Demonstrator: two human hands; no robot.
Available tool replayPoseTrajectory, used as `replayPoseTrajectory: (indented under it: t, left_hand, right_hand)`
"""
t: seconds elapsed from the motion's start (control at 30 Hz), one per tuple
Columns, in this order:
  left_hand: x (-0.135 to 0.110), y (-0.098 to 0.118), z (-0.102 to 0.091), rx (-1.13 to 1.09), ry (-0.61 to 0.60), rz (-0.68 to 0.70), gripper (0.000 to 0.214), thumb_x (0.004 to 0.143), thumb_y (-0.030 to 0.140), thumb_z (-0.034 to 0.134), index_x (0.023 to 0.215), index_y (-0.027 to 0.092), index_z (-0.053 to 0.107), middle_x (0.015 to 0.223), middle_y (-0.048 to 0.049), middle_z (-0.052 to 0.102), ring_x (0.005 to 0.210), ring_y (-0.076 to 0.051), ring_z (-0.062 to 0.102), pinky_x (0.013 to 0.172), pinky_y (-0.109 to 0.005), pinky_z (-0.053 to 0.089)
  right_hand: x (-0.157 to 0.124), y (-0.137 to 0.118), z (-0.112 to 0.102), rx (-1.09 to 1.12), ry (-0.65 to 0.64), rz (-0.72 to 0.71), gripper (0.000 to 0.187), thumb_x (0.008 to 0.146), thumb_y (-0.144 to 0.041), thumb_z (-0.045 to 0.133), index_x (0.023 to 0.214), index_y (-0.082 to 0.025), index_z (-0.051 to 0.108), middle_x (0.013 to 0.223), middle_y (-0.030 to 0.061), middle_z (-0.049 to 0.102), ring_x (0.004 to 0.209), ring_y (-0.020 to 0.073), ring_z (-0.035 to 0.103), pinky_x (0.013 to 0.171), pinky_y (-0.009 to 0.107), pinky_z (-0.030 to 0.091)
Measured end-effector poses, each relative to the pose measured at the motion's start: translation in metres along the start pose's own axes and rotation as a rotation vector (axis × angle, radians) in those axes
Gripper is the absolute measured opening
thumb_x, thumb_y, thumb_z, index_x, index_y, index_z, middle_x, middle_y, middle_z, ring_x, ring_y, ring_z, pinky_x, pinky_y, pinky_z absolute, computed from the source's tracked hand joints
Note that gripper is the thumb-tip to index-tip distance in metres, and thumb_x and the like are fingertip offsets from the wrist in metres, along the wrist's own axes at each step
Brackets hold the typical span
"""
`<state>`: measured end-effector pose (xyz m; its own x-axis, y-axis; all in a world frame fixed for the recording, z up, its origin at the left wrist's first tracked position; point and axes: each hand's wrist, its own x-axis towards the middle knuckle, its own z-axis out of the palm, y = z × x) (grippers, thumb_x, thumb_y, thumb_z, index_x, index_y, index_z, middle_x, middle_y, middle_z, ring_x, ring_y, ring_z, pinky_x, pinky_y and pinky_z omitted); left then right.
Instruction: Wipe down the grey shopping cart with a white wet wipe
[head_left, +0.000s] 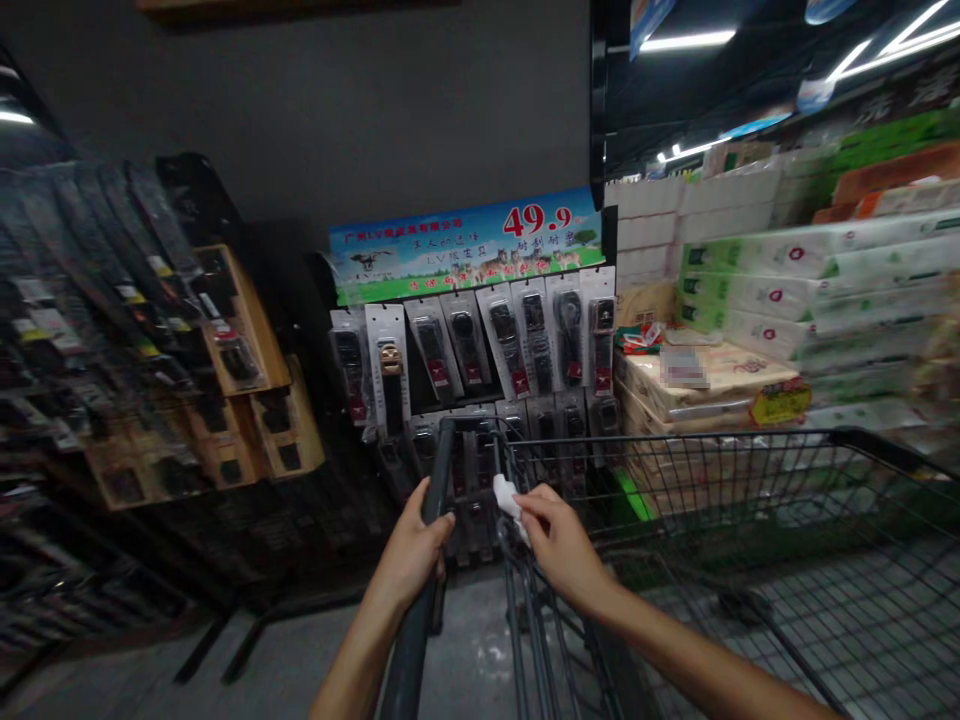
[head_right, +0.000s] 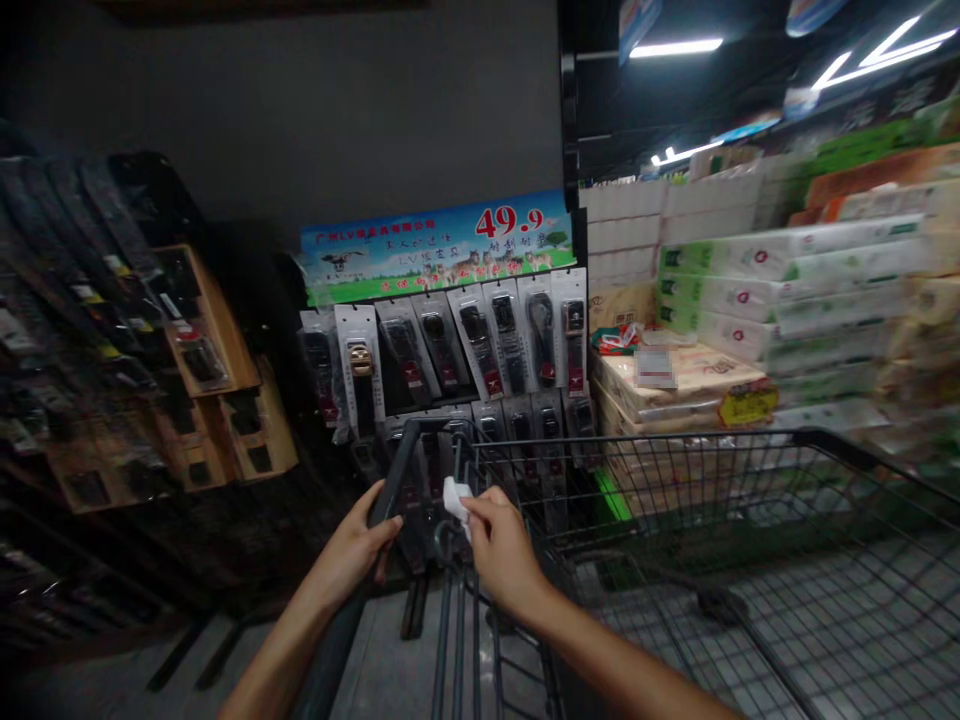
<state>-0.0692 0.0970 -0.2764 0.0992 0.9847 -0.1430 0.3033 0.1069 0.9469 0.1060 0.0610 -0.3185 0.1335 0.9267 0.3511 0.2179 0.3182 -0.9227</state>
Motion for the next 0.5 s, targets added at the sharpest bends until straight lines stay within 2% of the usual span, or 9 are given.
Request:
replayPoseTrajectory:
  t: [0.2,0.4,0.5]
  left_hand:
    - [-0.004,0.006,0.001,0.010,0.018,0.006,0.066,0.075,0.013,0.049,0.136,0.009,0.025,0.040,0.0125,0.042,0.028,-0.009,0.038,0.031,-0.017,0.032]
    - [-0.008,0.009,0.003,-0.016,-0.006,-0.001,0.064,0.076,0.011,0.047,0.136,0.009,0.023,0.040,0.0132,0.041,0.028,-0.009,0.039,0.031,-0.016,0.033]
    - [-0.009,0.009,0.003,-0.045,-0.022,-0.004,0.063,0.076,0.011,0.047,0.135,0.010,0.024,0.040,0.0136,0.041,0.028,-0.008,0.038,0.031,-0.017,0.033]
  right_hand:
    - [-0.036,-0.018,-0.007,0.057,-0.130,0.036,0.020,0.080,-0.021,0.048,0.065,-0.017,0.060,0.070,0.0009,0.050,0.070,0.0136,0.049,0.063,0.024,0.038]
    - [-0.064,-0.020,-0.017,0.016,-0.218,0.112,0.026,0.078,-0.021,0.049,0.053,-0.018,0.047,0.065,-0.0006,0.045,0.067,0.0129,0.046,0.060,0.024,0.035]
    - [-0.071,-0.023,-0.031,-0.028,-0.354,0.123,0.026,0.076,-0.019,0.049,0.050,-0.017,0.047,0.064,-0.0008,0.046,0.066,0.0122,0.047,0.060,0.024,0.034]
